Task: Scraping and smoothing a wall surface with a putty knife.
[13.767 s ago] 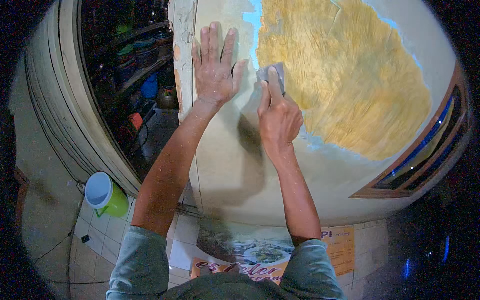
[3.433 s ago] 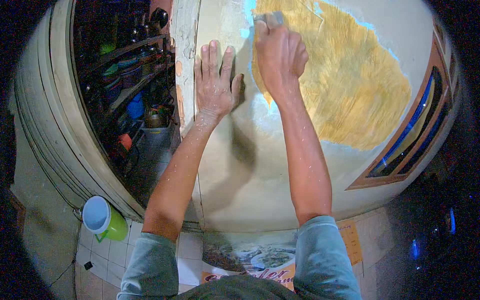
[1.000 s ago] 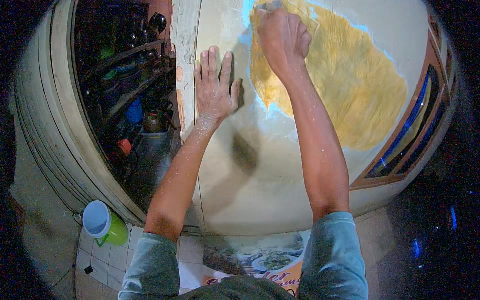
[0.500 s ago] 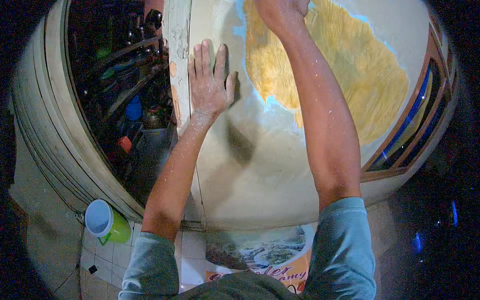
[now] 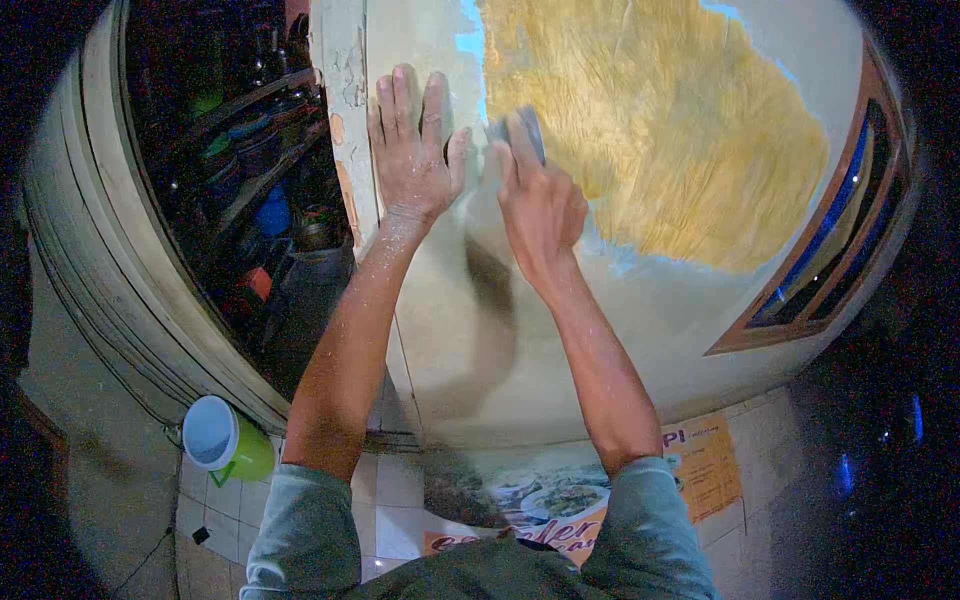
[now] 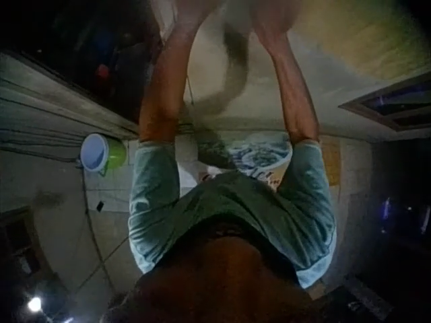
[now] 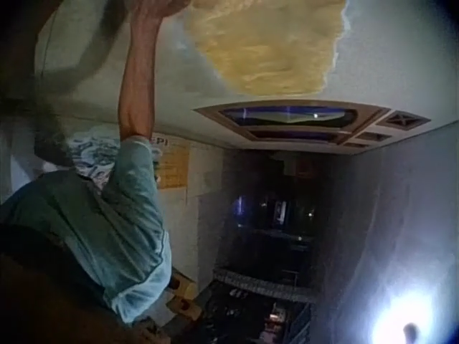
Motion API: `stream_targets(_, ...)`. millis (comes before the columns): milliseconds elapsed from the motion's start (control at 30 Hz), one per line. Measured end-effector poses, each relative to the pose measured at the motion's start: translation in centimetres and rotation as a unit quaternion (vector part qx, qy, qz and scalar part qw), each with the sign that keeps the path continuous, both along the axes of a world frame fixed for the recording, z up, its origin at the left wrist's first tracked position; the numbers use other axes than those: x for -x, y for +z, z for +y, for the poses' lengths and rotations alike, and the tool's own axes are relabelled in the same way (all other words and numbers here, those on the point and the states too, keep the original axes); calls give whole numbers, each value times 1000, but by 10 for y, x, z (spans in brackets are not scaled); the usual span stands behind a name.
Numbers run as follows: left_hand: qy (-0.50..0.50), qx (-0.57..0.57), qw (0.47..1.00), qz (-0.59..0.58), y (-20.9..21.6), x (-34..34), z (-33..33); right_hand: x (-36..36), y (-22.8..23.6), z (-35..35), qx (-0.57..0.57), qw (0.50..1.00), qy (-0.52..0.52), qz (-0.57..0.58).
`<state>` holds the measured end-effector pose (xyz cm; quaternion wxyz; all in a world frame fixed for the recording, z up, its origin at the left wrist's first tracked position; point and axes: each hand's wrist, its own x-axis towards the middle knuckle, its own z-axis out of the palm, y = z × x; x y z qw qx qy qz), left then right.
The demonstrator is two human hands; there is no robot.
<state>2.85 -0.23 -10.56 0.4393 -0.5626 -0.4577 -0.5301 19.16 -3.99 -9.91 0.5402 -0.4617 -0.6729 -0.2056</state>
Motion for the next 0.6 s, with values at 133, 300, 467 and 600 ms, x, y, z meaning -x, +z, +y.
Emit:
stream_targets(133, 1, -12, 1000, 8, 3, -5, 0, 14, 26, 6, -51, 998, 18, 27)
stream_targets(300, 23, -9, 999, 22, 3, 2, -6, -35, -107, 11, 35, 997, -7, 64)
stream_targets(467, 21, 6, 999, 30, 6, -7, -6, -73, -142, 5, 77, 990, 4, 114)
stream_targets(600, 34, -8, 998, 44, 5, -4, -8, -55, -99, 4, 94, 987, 39, 123)
